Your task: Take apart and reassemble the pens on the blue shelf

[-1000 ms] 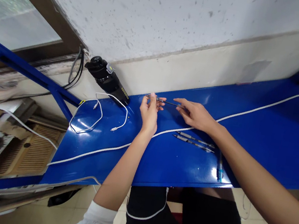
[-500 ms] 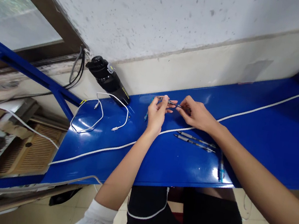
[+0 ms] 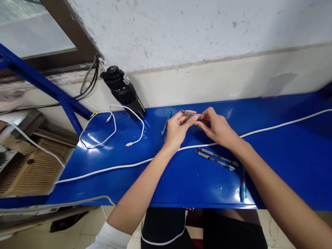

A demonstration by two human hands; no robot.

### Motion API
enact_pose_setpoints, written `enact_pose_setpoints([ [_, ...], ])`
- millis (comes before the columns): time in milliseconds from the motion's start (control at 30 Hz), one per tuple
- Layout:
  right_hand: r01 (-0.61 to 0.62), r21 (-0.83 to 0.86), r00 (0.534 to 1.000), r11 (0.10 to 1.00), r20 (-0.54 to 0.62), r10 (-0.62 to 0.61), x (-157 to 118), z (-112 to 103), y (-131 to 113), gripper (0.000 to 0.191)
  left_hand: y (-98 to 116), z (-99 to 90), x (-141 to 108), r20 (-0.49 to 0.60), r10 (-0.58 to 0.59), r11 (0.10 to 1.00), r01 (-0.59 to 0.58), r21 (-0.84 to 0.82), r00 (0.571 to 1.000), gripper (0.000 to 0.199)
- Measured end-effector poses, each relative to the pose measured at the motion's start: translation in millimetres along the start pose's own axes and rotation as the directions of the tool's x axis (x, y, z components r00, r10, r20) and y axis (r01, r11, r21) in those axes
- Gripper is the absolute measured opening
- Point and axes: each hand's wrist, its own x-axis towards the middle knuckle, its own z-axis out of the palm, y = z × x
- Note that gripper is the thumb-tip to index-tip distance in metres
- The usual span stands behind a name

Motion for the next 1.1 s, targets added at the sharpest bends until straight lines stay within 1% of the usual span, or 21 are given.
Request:
enact_pose_setpoints([
  [67,-0.015,-0.02,1.0,1.0,0.012,0.015,2.3,-1.3,-7.2,0.045,-2.9,-0.8,1.1,-0.016,0.009,1.0,-0.01,-0.03,1.0,0.031],
  [100,-0.009,-0.049,1.0,0.999,0.009,0.009,1.6,-3.8,-14.8,0.05,-4.4,-1.2,1.7,-0.032,0.011,0.999,-0.013,-0.042,0.999,0.034],
  [167,0.016,-0.128,0.999,0.992,-0.035,-0.021,-8.3,-10.6,-40.3,0.051,-6.8,-1.9,2.9,-0.072,0.008,0.998,-0.012,-0.062,0.997,0.04],
  [200,0.034,-0.168,0.996,0.985,-0.07,-0.046,-19.4,-13.2,-57.8,0.045,-7.5,-2.1,3.6,-0.088,-0.002,0.997,-0.005,-0.077,0.996,0.042],
  [267,0.061,-0.175,0.983,0.983,-0.161,-0.09,-56.0,-11.7,-98.2,0.027,-8.0,-2.6,5.1,-0.117,-0.025,0.993,0.011,-0.118,0.993,0.045],
  [300,0.1,-0.151,0.973,0.983,-0.194,-0.129,-80.9,-6.1,-118.3,0.016,-7.8,-2.9,5.9,-0.131,-0.034,0.99,0.015,-0.143,0.991,0.045],
  [333,0.17,-0.12,0.96,0.978,-0.203,-0.192,-109.1,3.3,-136.5,0.008,-7.3,-3.1,6.6,-0.139,-0.04,0.986,0.017,-0.168,0.989,0.044],
  [367,0.271,-0.055,0.949,0.961,-0.154,-0.276,-138.8,16.3,-151.4,0.008,-6.6,-3.2,7.1,-0.143,-0.047,0.981,0.019,-0.193,0.989,0.043],
  [400,0.322,0.025,0.936,0.946,-0.159,-0.314,-168.6,32.4,-162.0,0.014,-5.5,-3.2,7.3,-0.14,-0.055,0.976,0.023,-0.217,0.989,0.042],
  [433,0.28,0.045,0.958,0.959,-0.074,-0.276,-196.9,50.7,-167.7,0.017,-4.1,-2.9,7.1,-0.131,-0.065,0.971,0.032,-0.237,0.989,0.041],
  [467,0.219,0.031,0.976,0.975,0.006,-0.22,-222.4,70.1,-168.3,0.018,-2.4,-2.4,6.4,-0.115,-0.075,0.967,0.044,-0.253,0.991,0.041],
  [500,0.138,-0.014,0.987,0.99,0.082,-0.137,-244.4,89.5,-164.3,0.017,-0.4,-1.5,5.4,-0.098,-0.083,0.963,0.054,-0.263,0.992,0.042],
  [533,0.066,-0.079,0.984,0.995,0.168,-0.052,-262.6,107.9,-156.2,0.015,1.7,-0.3,4.0,-0.084,-0.086,0.961,0.061,-0.269,0.993,0.042],
  [600,-0.035,-0.214,0.946,0.976,0.308,0.102,-289.0,139.1,-132.7,0.016,5.9,2.6,0.7,-0.061,-0.09,0.959,0.07,-0.274,0.994,0.043],
  [633,-0.084,-0.287,0.921,0.954,0.344,0.184,-298.1,151.1,-120.0,0.019,7.5,4.0,-0.8,-0.051,-0.095,0.958,0.077,-0.276,0.994,0.042],
  [700,-0.158,-0.391,0.867,0.907,0.385,0.317,-310.7,167.4,-98.5,0.023,9.3,6.4,-3.2,-0.033,-0.115,0.956,0.102,-0.276,0.993,0.042],
  [767,-0.187,-0.422,0.815,0.887,0.437,0.38,-318.1,174.1,-87.0,0.025,8.4,7.8,-4.4,-0.019,-0.143,0.954,0.132,-0.27,0.99,0.041],
  [833,-0.192,-0.37,0.794,0.909,0.486,0.365,-321.6,173.1,-85.9,0.026,5.3,8.4,-4.7,-0.016,-0.163,0.951,0.153,-0.269,0.987,0.04],
  [933,-0.206,-0.251,0.822,0.946,0.48,0.306,-321.3,164.4,-95.2,0.029,-0.5,8.6,-4.3,-0.036,-0.159,0.95,0.143,-0.278,0.987,0.036],
  [1000,-0.243,-0.216,0.831,0.945,0.457,0.318,-319.4,159.3,-101.7,0.03,-3.0,8.5,-4.0,-0.052,-0.16,0.951,0.14,-0.277,0.986,0.035],
  [1100,-0.298,-0.202,0.822,0.933,0.442,0.359,-317.7,158.2,-105.0,0.031,-3.7,8.3,-3.6,-0.048,-0.187,0.948,0.168,-0.27,0.981,0.04],
])
